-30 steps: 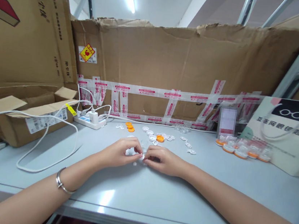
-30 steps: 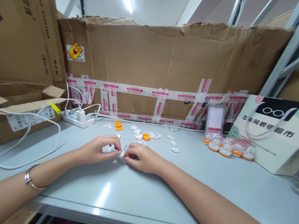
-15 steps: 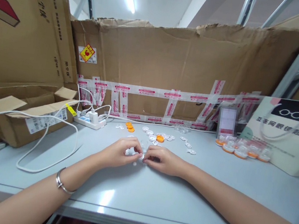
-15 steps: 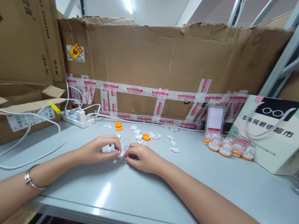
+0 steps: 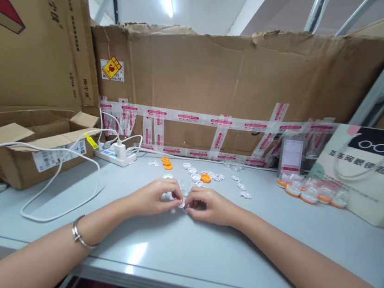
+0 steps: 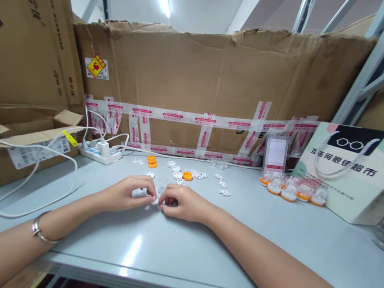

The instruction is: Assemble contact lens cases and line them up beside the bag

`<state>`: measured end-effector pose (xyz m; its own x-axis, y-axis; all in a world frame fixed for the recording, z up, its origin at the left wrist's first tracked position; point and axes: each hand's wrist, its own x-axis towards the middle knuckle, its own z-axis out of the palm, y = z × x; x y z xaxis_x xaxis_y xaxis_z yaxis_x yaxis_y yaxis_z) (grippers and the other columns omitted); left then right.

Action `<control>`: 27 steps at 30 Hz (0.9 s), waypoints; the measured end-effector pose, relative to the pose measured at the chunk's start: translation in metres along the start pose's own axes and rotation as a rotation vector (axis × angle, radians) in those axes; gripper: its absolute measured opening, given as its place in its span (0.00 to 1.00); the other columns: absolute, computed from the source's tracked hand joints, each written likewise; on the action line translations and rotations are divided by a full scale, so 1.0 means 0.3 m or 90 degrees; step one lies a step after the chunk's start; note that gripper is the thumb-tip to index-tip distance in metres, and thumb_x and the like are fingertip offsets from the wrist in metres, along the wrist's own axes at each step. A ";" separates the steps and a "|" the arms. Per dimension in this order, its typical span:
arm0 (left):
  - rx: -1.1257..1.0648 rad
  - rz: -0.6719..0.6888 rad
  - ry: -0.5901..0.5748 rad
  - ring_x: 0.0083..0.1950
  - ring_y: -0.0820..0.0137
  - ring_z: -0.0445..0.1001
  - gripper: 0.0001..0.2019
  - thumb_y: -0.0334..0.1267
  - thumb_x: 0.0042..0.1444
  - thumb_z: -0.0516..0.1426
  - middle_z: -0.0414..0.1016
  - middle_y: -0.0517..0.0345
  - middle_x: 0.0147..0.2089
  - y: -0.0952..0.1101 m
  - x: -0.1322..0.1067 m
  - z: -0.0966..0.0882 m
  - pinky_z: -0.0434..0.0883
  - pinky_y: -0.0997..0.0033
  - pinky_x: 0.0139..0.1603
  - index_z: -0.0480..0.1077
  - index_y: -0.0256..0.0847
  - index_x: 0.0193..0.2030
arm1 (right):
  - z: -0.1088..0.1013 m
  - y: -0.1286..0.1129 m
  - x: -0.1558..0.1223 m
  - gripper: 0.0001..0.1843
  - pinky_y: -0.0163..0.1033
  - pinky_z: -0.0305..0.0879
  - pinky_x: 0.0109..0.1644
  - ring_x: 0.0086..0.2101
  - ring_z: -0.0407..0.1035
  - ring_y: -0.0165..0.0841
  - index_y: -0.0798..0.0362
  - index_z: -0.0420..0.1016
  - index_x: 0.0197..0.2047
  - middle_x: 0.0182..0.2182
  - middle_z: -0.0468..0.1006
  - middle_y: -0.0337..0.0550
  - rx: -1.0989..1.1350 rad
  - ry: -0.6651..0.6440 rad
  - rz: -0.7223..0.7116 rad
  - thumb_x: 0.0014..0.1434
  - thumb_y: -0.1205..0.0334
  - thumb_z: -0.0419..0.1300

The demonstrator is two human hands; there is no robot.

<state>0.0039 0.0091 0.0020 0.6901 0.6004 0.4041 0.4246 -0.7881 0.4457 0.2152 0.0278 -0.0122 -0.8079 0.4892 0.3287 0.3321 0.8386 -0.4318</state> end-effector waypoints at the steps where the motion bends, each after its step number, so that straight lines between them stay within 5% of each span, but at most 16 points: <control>1: 0.000 0.001 -0.002 0.36 0.72 0.68 0.06 0.35 0.56 0.53 0.71 0.57 0.32 -0.002 0.000 0.000 0.64 0.72 0.40 0.70 0.38 0.34 | 0.000 0.001 -0.001 0.07 0.33 0.64 0.36 0.30 0.65 0.27 0.56 0.73 0.36 0.31 0.70 0.41 0.006 -0.004 0.008 0.52 0.66 0.57; 27: -0.002 -0.034 -0.086 0.35 0.73 0.70 0.08 0.35 0.57 0.54 0.73 0.56 0.34 -0.028 -0.004 0.012 0.65 0.75 0.39 0.74 0.38 0.37 | -0.038 0.004 -0.004 0.07 0.32 0.64 0.36 0.31 0.66 0.27 0.56 0.73 0.33 0.31 0.71 0.41 0.029 -0.038 0.078 0.49 0.71 0.56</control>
<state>0.0016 0.0144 -0.0051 0.7393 0.6171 0.2694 0.4610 -0.7555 0.4656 0.2220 0.0310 -0.0036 -0.7906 0.5711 0.2210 0.4092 0.7612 -0.5032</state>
